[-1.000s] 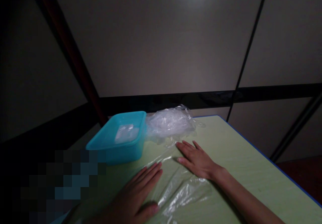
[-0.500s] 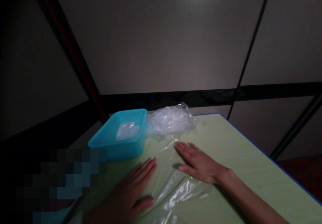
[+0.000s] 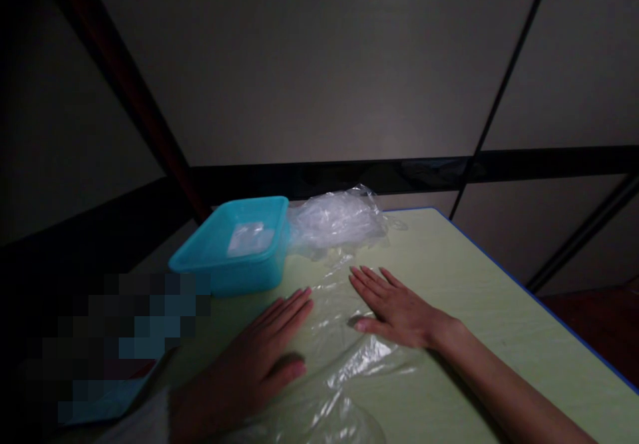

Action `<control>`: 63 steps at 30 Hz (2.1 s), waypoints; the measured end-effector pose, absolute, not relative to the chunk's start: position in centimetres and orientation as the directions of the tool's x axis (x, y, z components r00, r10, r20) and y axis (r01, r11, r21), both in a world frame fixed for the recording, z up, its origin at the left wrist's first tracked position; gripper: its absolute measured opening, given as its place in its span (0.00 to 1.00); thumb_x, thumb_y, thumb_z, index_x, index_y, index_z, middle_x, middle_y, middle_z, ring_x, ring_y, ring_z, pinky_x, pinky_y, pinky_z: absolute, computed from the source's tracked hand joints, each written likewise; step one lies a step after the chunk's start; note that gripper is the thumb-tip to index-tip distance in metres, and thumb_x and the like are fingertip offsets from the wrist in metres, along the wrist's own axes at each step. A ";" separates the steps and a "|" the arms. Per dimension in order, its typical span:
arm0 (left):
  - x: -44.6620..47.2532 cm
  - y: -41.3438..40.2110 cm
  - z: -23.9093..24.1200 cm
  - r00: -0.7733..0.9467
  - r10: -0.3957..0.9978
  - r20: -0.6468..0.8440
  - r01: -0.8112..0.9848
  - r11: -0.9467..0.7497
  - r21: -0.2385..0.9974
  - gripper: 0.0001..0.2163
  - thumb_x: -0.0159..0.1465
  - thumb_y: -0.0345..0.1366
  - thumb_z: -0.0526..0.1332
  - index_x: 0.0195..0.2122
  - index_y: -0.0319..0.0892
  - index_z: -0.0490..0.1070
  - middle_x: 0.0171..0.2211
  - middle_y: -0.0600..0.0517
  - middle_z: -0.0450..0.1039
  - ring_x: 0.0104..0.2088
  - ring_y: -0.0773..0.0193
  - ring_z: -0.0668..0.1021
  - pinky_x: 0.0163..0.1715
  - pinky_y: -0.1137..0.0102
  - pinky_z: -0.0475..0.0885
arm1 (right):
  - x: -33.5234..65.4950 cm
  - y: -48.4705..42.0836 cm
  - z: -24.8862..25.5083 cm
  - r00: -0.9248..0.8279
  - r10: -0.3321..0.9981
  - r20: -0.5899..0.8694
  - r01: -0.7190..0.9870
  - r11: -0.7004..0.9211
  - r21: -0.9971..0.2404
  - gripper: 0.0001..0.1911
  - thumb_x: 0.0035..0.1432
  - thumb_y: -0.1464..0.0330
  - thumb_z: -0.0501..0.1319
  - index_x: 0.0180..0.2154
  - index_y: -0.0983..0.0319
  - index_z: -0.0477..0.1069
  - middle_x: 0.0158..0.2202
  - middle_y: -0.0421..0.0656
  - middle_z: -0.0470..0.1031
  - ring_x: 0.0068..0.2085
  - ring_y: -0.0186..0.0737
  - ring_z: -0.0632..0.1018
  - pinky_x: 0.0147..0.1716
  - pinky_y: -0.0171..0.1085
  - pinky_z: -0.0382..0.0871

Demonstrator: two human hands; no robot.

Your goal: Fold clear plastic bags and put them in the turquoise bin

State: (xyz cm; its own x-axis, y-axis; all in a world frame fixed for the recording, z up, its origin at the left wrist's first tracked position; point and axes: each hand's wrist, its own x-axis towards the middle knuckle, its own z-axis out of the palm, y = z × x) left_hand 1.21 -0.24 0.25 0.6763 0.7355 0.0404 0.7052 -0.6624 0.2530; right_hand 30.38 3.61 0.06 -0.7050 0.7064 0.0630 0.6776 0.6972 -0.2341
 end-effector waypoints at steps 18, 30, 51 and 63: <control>0.2 0.5 0.7 0.675 0.736 0.052 0.729 -0.677 0.100 0.32 0.64 0.51 0.51 0.65 0.42 0.44 0.66 0.46 0.41 0.65 0.51 0.46 0.62 0.52 0.45 | 30.8 3.9 1.2 -0.650 0.760 0.006 0.733 0.629 -0.258 0.38 0.62 0.48 0.42 0.65 0.58 0.34 0.67 0.46 0.35 0.65 0.51 0.43 0.62 0.56 0.35; 2.3 -1.7 1.4 0.726 0.668 0.165 0.629 -0.742 0.235 0.27 0.66 0.44 0.52 0.63 0.38 0.48 0.65 0.45 0.48 0.64 0.57 0.53 0.63 0.58 0.50 | 27.5 -1.2 3.6 -0.854 0.521 -0.005 0.497 0.812 -0.307 0.57 0.50 0.44 0.58 0.64 0.62 0.23 0.67 0.50 0.28 0.66 0.52 0.38 0.62 0.52 0.29; 1.5 -0.8 0.8 0.720 0.692 0.048 0.673 -0.714 0.192 0.36 0.62 0.54 0.52 0.65 0.38 0.43 0.66 0.42 0.40 0.65 0.52 0.47 0.62 0.57 0.46 | 27.7 -1.8 3.4 -0.806 0.589 -0.060 0.570 0.746 -0.344 0.61 0.44 0.44 0.62 0.65 0.59 0.26 0.67 0.49 0.24 0.65 0.59 0.36 0.61 0.55 0.29; -4.4 1.6 1.6 0.735 0.676 -0.048 0.668 -0.711 0.219 0.47 0.50 0.63 0.58 0.65 0.43 0.45 0.66 0.43 0.39 0.65 0.47 0.48 0.61 0.56 0.47 | 27.8 -1.8 3.6 -0.819 0.564 -0.106 0.555 0.732 -0.395 0.61 0.44 0.46 0.63 0.65 0.59 0.27 0.67 0.50 0.27 0.65 0.58 0.38 0.61 0.55 0.31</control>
State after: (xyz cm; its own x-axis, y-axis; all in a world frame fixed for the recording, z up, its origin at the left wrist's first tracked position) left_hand -4.39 1.62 1.56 0.7354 0.6760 -0.0483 0.6681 -0.7112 0.2188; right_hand 27.80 -1.84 3.59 -0.8189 0.5642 -0.1057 0.5553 0.7321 -0.3945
